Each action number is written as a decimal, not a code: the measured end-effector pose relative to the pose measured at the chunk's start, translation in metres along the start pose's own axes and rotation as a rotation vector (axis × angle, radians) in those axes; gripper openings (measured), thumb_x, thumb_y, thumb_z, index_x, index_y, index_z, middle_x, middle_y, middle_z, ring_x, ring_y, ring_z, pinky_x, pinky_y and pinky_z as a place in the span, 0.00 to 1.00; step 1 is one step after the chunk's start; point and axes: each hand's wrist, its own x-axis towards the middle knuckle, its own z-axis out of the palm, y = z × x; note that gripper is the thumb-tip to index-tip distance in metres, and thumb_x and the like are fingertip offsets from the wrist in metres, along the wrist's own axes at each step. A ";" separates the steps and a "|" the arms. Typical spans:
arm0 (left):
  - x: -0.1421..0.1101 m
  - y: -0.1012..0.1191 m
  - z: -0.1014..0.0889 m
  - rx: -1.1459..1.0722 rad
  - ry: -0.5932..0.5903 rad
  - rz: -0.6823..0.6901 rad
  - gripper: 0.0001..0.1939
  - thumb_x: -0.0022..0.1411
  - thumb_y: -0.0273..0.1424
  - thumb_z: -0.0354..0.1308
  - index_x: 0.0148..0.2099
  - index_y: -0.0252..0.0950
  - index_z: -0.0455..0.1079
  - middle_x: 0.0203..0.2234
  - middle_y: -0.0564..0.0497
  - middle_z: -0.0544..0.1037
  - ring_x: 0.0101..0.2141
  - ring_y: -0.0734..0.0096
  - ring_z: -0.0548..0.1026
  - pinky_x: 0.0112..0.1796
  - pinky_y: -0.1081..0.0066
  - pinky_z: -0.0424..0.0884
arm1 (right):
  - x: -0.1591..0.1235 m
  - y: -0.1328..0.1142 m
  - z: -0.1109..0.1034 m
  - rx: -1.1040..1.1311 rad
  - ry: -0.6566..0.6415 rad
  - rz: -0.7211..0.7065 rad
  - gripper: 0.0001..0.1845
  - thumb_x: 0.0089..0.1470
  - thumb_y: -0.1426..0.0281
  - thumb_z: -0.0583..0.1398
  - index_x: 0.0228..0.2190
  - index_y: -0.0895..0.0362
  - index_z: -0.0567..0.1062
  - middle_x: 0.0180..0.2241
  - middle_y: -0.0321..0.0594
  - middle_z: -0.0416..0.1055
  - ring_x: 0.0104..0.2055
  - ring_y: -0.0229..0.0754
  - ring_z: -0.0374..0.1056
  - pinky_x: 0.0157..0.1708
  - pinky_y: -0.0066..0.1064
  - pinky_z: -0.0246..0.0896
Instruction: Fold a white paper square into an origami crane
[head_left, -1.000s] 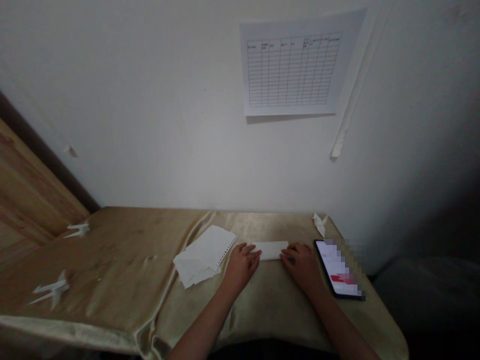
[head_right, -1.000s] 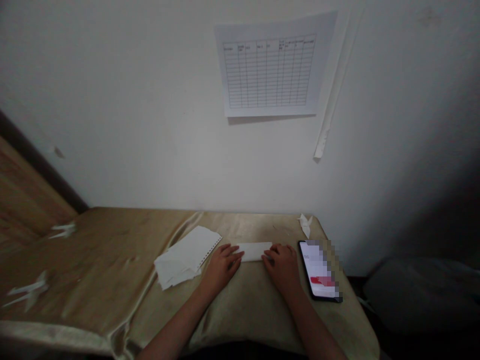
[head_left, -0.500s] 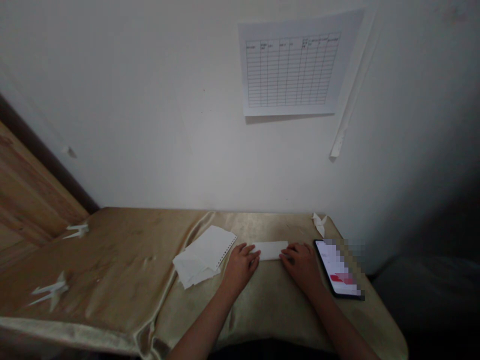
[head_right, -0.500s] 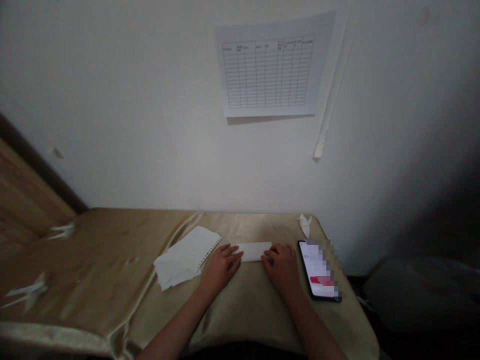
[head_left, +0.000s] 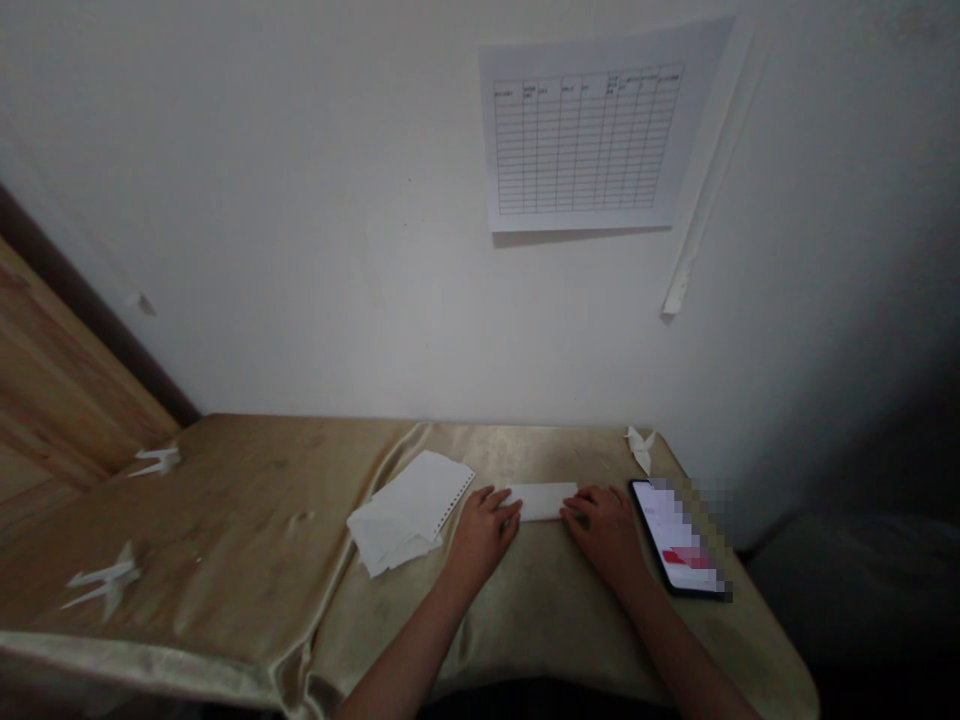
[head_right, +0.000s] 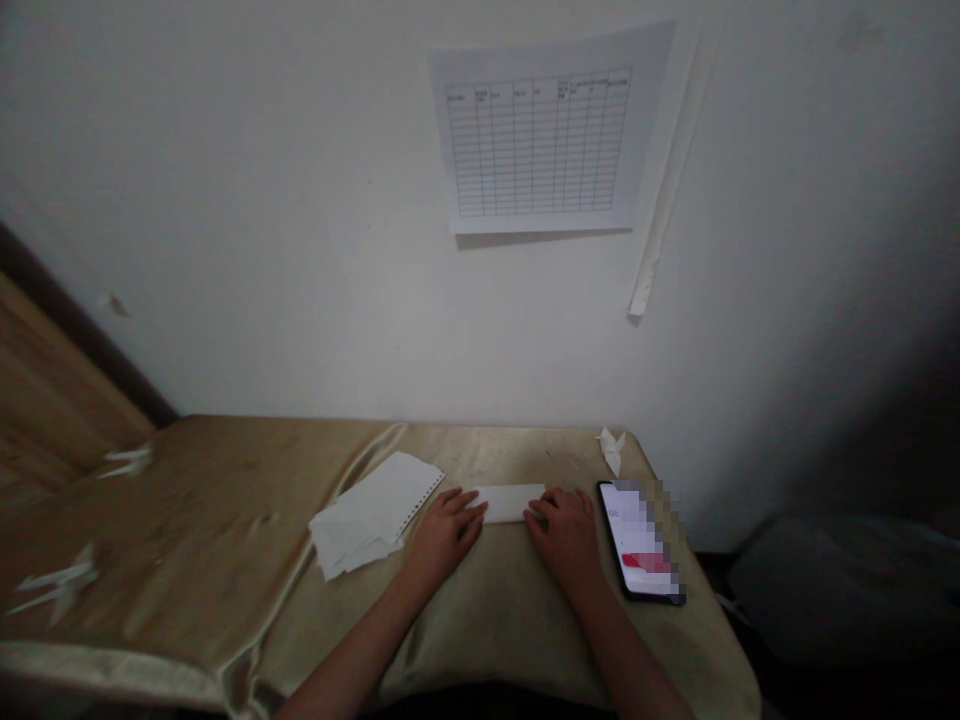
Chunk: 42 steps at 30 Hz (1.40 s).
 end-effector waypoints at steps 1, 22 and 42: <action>0.000 0.000 0.000 -0.004 0.000 -0.001 0.14 0.66 0.32 0.58 0.51 0.45 0.79 0.51 0.48 0.80 0.55 0.51 0.71 0.56 0.49 0.70 | 0.000 0.000 0.000 -0.002 -0.001 0.000 0.12 0.61 0.62 0.58 0.38 0.49 0.81 0.40 0.41 0.77 0.45 0.48 0.71 0.60 0.51 0.50; 0.001 0.002 -0.002 0.086 -0.016 0.020 0.14 0.66 0.31 0.58 0.51 0.45 0.79 0.51 0.49 0.80 0.54 0.52 0.73 0.56 0.51 0.70 | 0.000 -0.002 0.000 -0.001 -0.004 0.035 0.10 0.61 0.64 0.59 0.37 0.49 0.82 0.39 0.39 0.78 0.45 0.45 0.71 0.63 0.48 0.42; 0.007 0.008 -0.001 0.077 0.014 -0.046 0.11 0.68 0.34 0.57 0.45 0.43 0.80 0.47 0.49 0.80 0.49 0.57 0.72 0.51 0.56 0.71 | -0.001 -0.008 -0.002 -0.082 0.027 0.034 0.11 0.61 0.64 0.58 0.36 0.48 0.82 0.39 0.38 0.78 0.44 0.45 0.72 0.63 0.52 0.37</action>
